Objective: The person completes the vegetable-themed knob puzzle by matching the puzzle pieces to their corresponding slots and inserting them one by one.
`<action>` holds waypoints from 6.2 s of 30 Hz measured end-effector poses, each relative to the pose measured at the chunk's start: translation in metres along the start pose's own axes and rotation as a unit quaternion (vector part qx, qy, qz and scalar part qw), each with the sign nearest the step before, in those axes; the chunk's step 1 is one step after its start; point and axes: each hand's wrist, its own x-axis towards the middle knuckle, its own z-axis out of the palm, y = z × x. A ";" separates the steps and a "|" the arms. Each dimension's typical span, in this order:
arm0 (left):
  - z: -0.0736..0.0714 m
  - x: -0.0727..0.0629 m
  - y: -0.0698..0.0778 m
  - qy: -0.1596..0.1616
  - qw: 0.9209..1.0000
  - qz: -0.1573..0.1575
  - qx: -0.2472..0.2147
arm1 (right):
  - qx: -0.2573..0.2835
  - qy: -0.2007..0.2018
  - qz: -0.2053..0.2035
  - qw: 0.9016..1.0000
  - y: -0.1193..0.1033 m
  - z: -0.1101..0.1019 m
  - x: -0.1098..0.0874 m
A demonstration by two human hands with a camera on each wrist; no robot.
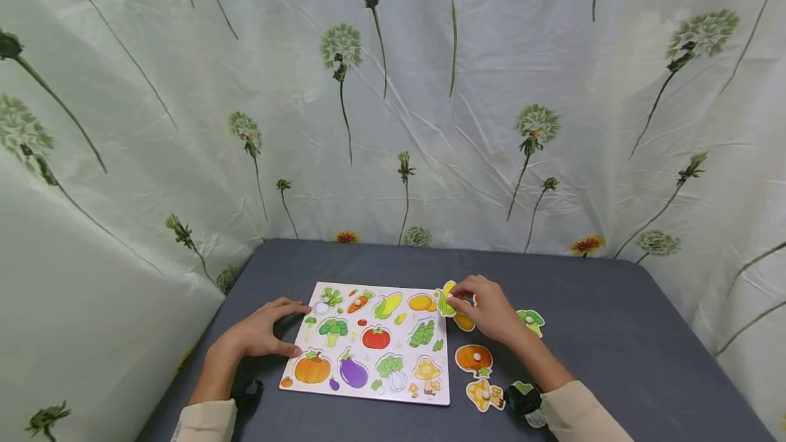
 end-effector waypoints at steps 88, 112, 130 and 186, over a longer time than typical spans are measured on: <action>0.002 0.005 0.000 -0.003 1.000 0.007 0.004 | -0.034 -0.041 0.028 0.998 -0.047 0.108 0.050; 0.000 0.000 0.001 -0.002 1.000 0.010 -0.002 | -0.025 0.003 0.032 0.999 -0.033 0.053 0.029; 0.000 0.000 0.001 -0.001 1.000 0.004 -0.003 | -0.031 0.017 0.040 0.999 0.007 0.025 0.006; 0.001 0.000 0.000 0.003 1.000 0.001 -0.007 | -0.033 0.021 0.058 0.998 0.042 0.007 -0.014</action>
